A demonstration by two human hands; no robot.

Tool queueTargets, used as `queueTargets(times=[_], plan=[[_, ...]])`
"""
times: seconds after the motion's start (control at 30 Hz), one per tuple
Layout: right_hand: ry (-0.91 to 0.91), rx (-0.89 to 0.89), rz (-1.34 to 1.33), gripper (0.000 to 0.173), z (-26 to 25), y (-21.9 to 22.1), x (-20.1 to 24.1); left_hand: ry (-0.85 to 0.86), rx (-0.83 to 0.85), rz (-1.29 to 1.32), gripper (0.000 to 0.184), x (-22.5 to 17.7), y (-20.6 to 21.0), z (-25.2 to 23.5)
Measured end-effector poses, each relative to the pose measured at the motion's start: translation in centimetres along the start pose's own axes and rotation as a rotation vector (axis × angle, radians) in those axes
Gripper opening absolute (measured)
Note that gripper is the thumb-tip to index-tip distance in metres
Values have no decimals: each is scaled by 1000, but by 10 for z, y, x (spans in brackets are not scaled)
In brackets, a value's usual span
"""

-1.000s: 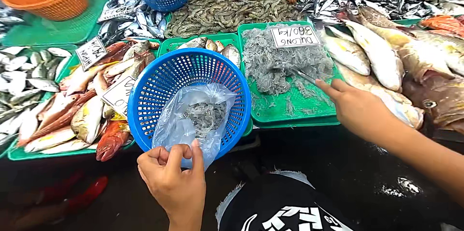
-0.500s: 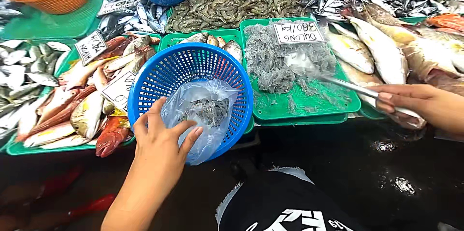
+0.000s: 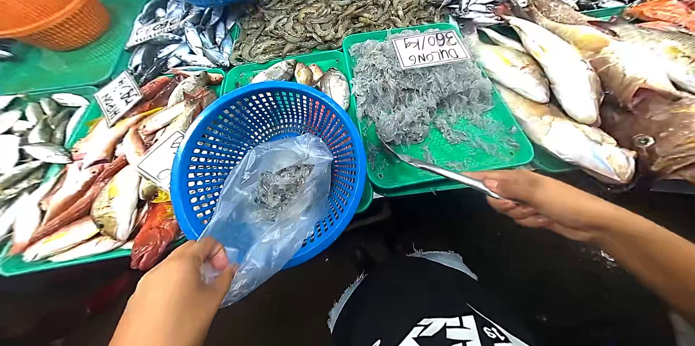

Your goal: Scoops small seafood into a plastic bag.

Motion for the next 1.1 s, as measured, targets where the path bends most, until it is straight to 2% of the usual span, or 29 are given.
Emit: queueTargets(times=[0.13,0.23,0.33,0.43,0.5,0.53,0.57,0.63,0.67,0.7,0.77,0.8,0.87,0.97,1.0,1.07,1.1], plan=[[-36,-192,411,42,6,-39,12,16,13,23,67,9,-2,6],[-73,-259,594,41,-17,-48,30,-46,4,7,76,8,-3,11],[-59,-290,970,40,-42,-48,46,-61,20,9,70,4,-1,13],[72,-364,1234,41,-50,-39,56,-1,-25,16,58,4,6,7],[54,-432,1236,42,-50,-37,56,21,-94,24,74,8,8,-5],[21,-453,1204,42,-50,-38,54,30,-107,39,75,11,6,-10],[-12,-460,1169,42,-51,-42,49,45,-102,61,66,14,3,-14],[-66,-457,1093,41,-52,-50,34,65,-47,113,33,18,-6,-20],[-94,-466,1069,40,-51,-52,27,65,-46,103,25,20,-10,-22],[-130,-491,1063,39,-47,-52,23,92,-105,68,25,22,-14,-23],[-167,-543,1071,38,-39,-50,19,228,-349,-52,28,14,-26,-28],[-181,-555,1073,37,-35,-50,19,310,-462,-92,29,-1,-37,-31],[-206,-565,1082,36,-29,-50,20,471,-534,-130,27,-39,-53,-44],[-246,-592,1097,34,-19,-52,21,655,-348,-126,30,-81,-54,-77],[-258,-599,1099,34,-17,-53,21,636,-217,-97,38,-92,-55,-84],[-249,-603,1093,32,-13,-58,19,492,109,64,58,-107,-61,-93],[-236,-603,1089,32,-11,-60,19,414,242,142,59,-111,-62,-97]])
Point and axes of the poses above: each hand's wrist, its own z-axis away from the middle knuckle, its own y-axis out of the palm, x = y × z, the point moved 4 cm from there along -z, towards the middle knuckle, and after that the axes turned 9 degrees about -z, right-handed, at the moved point
